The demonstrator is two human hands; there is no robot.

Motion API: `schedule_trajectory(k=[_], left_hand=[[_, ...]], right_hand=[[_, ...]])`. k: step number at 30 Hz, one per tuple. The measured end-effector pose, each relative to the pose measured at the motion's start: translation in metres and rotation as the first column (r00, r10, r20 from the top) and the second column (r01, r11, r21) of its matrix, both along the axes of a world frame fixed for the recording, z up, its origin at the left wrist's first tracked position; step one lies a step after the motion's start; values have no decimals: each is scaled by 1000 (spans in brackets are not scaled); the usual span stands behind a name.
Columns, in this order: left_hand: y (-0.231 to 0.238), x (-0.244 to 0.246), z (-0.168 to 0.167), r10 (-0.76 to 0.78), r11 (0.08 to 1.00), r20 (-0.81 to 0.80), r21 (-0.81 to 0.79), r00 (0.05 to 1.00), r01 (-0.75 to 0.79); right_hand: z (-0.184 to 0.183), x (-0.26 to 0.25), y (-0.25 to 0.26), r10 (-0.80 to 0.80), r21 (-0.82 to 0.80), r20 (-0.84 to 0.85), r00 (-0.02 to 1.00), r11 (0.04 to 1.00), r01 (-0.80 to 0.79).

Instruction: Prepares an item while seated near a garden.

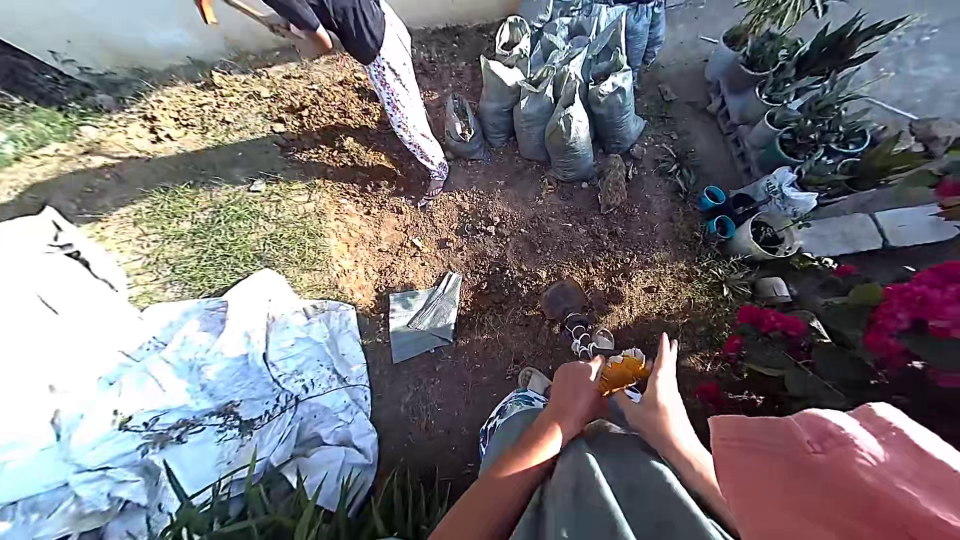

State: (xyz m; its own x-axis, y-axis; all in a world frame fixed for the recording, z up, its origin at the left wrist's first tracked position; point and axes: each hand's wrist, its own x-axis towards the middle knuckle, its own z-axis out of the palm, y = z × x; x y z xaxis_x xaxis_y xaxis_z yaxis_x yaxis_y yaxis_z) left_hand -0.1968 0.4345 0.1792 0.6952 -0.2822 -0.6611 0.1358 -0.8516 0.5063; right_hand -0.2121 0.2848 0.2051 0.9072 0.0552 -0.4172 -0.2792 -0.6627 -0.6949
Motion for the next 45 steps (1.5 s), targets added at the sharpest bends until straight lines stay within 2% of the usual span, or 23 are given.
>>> schedule_trajectory(k=[1,2,3,5,6,9,11,13,16,20,21,23,25,27,29,31,32,34,37,39,42,45], left_hand=[[1,-1,4,-30,999,-16,16,999,30],[3,-3,9,-57,998,-19,26,998,57],[5,-7,14,-79,996,-13,38,997,80],[6,-13,30,-88,995,-4,48,996,88],[7,-16,43,-82,995,3,54,997,82],[15,-18,81,-61,998,38,37,997,59],[13,-19,85,-92,995,12,32,996,92],[10,-10,80,-143,990,-7,-5,990,143],[9,1,75,-184,982,96,-20,978,187],[9,11,78,-227,974,165,22,960,226],[10,12,80,-247,969,191,35,950,245],[11,15,89,-257,966,258,28,931,259],[12,20,102,-257,965,261,12,930,263],[7,11,99,-253,966,206,-2,945,258],[4,3,71,-210,976,181,-24,961,217],[1,-9,29,-102,992,224,-52,969,116],[-1,-12,21,-71,995,236,-52,969,85],[-5,1,22,-66,997,244,-19,967,73],[-11,23,34,-130,991,236,66,963,117],[-9,29,40,-193,979,191,96,962,177],[7,6,34,-261,965,151,66,953,254],[22,-38,20,-259,966,108,12,960,259]], right_hand=[[6,-1,-1,235,-187,99,967,959,-214],[10,0,1,431,-330,92,897,863,-381],[12,1,6,554,-402,18,833,766,-501],[15,8,19,641,-442,-179,747,626,-643],[22,14,23,664,-448,-226,713,579,-681],[59,29,27,707,-426,-265,655,524,-738],[64,31,24,707,-389,-324,628,506,-770],[53,36,19,680,-354,-383,626,518,-779],[43,45,10,661,-365,-332,673,567,-738],[46,61,6,736,-404,-252,628,510,-759],[48,58,4,738,-424,-188,648,534,-731],[51,49,-2,730,-469,56,681,621,-628],[51,47,-7,706,-494,287,647,688,-531],[41,37,-13,709,-493,363,604,696,-521],[20,37,-16,754,-464,249,608,644,-608],[0,45,-12,793,-382,-31,608,552,-741],[-5,49,-11,803,-364,-104,587,519,-774],[-8,64,-13,813,-392,-90,575,502,-771],[-1,74,-13,771,-462,-39,636,550,-695],[7,72,-5,726,-473,-123,677,557,-683],[3,44,10,676,-419,-258,690,565,-710],[-7,3,21,684,-318,-355,638,553,-770]])
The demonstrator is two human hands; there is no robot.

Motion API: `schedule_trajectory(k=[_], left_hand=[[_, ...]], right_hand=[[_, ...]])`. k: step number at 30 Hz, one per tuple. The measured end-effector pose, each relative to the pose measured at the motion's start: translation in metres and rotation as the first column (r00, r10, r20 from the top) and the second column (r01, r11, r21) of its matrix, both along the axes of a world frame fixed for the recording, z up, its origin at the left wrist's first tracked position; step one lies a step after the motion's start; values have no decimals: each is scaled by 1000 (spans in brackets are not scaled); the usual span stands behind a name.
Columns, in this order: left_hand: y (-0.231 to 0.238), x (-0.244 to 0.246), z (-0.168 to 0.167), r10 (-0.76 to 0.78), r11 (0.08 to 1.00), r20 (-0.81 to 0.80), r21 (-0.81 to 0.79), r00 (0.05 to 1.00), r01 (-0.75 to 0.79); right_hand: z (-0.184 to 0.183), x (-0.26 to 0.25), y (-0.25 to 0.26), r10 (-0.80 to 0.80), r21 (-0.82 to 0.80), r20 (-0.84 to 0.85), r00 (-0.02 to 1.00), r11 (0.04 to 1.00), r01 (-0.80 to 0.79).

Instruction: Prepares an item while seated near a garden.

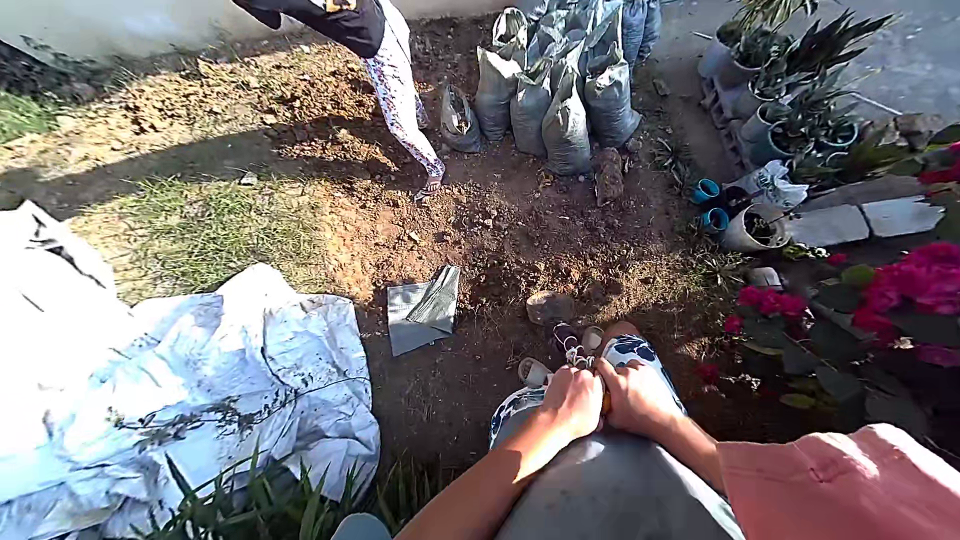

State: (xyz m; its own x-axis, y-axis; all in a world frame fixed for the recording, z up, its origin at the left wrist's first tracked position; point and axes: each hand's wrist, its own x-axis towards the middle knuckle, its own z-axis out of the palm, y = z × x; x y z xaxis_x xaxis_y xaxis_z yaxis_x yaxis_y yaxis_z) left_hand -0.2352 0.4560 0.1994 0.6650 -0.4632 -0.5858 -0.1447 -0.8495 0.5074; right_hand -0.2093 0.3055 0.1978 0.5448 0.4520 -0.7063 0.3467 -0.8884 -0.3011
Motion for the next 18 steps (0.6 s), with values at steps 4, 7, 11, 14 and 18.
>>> schedule_trajectory(k=[4,7,11,14,18], left_hand=[[4,-45,-12,15,999,0,-49,1000,-15],[6,-36,-12,2,1000,35,-26,999,-1],[19,-42,-16,121,990,142,-94,982,-109],[27,-27,-19,32,993,148,-118,988,-14],[35,-30,-12,83,991,46,-104,995,-78]], right_hand=[[-16,-56,-1,-71,75,93,993,995,64],[-15,-49,3,-74,76,120,990,995,66],[-15,-38,11,13,100,60,998,995,-19],[-17,-34,16,-48,99,46,998,994,43],[-12,-32,25,2,106,-6,1000,994,-2]])
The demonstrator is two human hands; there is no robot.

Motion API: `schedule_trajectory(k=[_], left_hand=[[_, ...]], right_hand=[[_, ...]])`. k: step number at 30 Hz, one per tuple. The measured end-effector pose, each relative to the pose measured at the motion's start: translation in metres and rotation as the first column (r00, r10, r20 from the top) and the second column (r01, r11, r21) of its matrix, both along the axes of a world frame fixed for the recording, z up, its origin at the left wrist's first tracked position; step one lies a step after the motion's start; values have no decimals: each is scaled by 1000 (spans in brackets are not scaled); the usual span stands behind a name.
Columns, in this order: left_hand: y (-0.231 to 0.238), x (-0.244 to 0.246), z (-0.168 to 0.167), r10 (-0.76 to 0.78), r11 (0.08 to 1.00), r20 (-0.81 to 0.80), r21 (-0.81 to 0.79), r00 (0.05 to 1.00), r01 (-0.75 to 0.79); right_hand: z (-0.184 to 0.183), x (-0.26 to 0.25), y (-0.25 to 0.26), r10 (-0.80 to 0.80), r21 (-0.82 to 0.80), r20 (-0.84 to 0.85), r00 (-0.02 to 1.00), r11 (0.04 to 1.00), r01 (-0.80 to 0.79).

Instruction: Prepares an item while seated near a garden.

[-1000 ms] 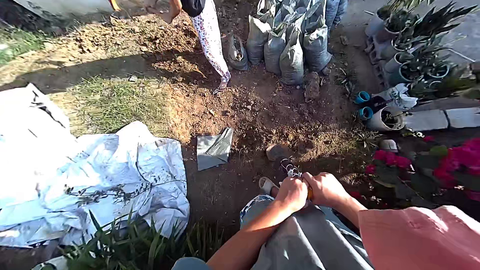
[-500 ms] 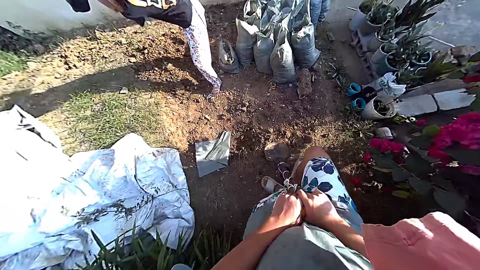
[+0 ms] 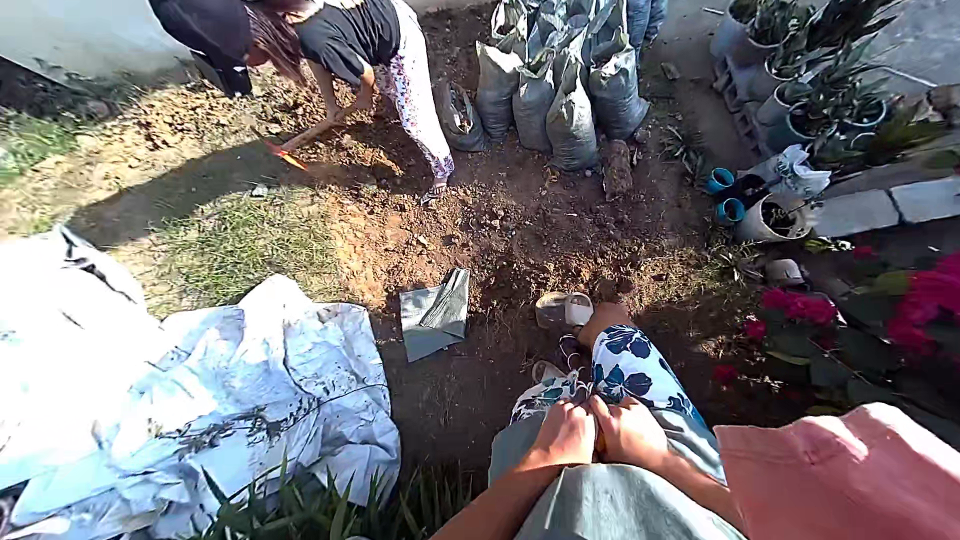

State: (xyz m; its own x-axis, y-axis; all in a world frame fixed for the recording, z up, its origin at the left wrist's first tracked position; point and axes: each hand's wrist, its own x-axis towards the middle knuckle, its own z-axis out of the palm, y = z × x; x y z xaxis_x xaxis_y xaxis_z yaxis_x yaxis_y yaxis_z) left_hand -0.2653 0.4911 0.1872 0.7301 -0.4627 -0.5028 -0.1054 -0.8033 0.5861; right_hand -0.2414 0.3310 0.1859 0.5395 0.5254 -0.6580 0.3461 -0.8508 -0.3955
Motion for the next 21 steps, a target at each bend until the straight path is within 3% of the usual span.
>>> schedule_trajectory(k=[5,9,14,18,21], left_hand=[[-10,-9,-5,36,998,63,-58,997,-32],[-22,-16,-11,-21,998,42,-59,999,23],[-23,-37,-16,15,999,155,-49,988,-7],[-22,-23,-14,14,1000,-27,27,1000,-13],[-19,-14,-25,40,998,-26,50,999,-39]], right_hand=[[16,4,-3,-9,-88,-115,993,996,-1],[-3,-20,-22,-41,-51,74,996,998,45],[-8,-42,-26,-48,51,279,959,998,36],[-1,-21,-16,-1,-64,87,996,998,7],[-8,-6,-9,-7,-107,30,1000,994,10]])
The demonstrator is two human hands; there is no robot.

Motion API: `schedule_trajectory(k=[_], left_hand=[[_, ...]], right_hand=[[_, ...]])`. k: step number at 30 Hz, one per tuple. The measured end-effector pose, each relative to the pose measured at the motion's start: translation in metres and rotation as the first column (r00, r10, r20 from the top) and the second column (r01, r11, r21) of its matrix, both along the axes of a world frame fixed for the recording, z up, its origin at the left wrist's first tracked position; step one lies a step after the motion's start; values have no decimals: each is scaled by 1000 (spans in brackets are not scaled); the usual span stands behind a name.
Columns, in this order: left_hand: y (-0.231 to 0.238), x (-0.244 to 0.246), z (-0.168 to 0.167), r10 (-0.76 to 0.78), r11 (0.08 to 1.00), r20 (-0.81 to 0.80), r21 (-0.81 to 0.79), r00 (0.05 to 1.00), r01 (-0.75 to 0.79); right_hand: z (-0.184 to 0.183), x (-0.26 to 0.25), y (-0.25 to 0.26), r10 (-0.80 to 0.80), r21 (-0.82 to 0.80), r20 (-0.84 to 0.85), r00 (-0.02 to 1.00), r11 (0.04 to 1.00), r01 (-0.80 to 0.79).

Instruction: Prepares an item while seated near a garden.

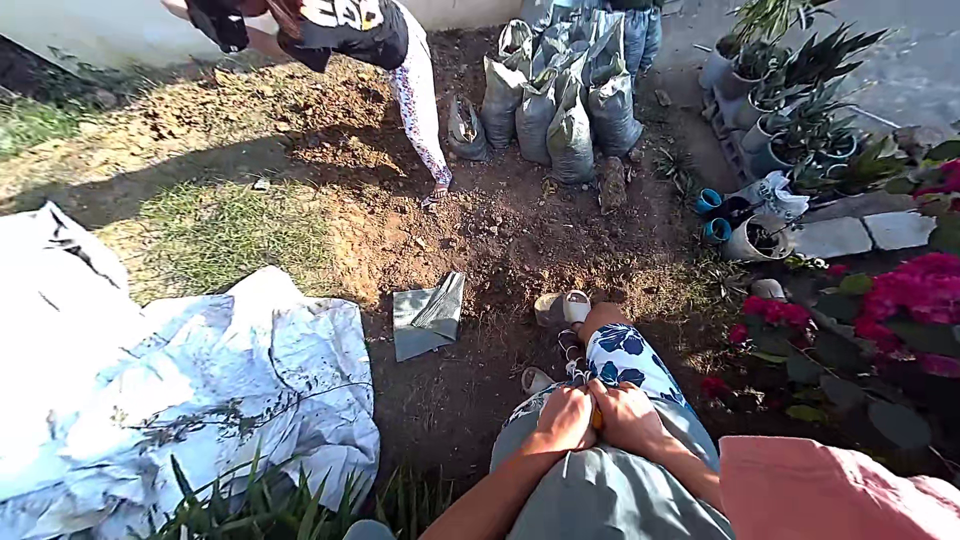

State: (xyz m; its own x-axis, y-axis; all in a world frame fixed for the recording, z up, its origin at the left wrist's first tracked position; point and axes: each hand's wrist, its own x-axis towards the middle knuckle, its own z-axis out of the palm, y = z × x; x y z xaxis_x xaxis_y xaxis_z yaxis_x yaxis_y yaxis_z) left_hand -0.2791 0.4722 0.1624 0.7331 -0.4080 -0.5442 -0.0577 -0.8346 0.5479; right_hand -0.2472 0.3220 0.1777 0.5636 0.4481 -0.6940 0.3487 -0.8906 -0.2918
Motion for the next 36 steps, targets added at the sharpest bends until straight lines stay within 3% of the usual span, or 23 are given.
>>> schedule_trajectory(k=[6,11,14,17,23,27,30,32,34,35,36], left_hand=[[12,48,-16,12,997,-32,80,999,-9],[22,84,-81,70,989,-72,137,995,-60],[23,121,-123,-26,983,-115,179,993,47],[17,136,-150,-74,977,-80,192,994,89],[6,111,-165,-76,974,-89,206,993,93],[4,87,-165,145,967,-46,216,988,-132],[31,99,-149,463,869,23,181,886,-460],[31,80,-148,731,676,20,119,682,-727],[13,55,-159,921,389,32,-28,388,-921],[5,41,-165,947,320,50,-82,317,-944],[-3,27,-164,937,346,81,-98,339,-933]], right_hand=[[-20,51,17,25,-7,-30,999,1000,-25],[-75,97,38,36,-57,-134,990,997,-44],[-131,125,45,44,-79,-147,988,995,-56],[-157,141,40,69,-89,-120,990,993,-80],[-171,110,30,-11,-80,-123,992,997,1],[-167,98,38,75,-65,-110,991,995,-82],[-136,133,76,318,-4,9,948,948,-318],[-121,139,99,556,43,89,827,827,-561],[-119,136,115,735,54,152,661,662,-748],[-117,127,115,756,64,151,637,636,-769],[-120,111,103,716,93,151,681,676,-731]])
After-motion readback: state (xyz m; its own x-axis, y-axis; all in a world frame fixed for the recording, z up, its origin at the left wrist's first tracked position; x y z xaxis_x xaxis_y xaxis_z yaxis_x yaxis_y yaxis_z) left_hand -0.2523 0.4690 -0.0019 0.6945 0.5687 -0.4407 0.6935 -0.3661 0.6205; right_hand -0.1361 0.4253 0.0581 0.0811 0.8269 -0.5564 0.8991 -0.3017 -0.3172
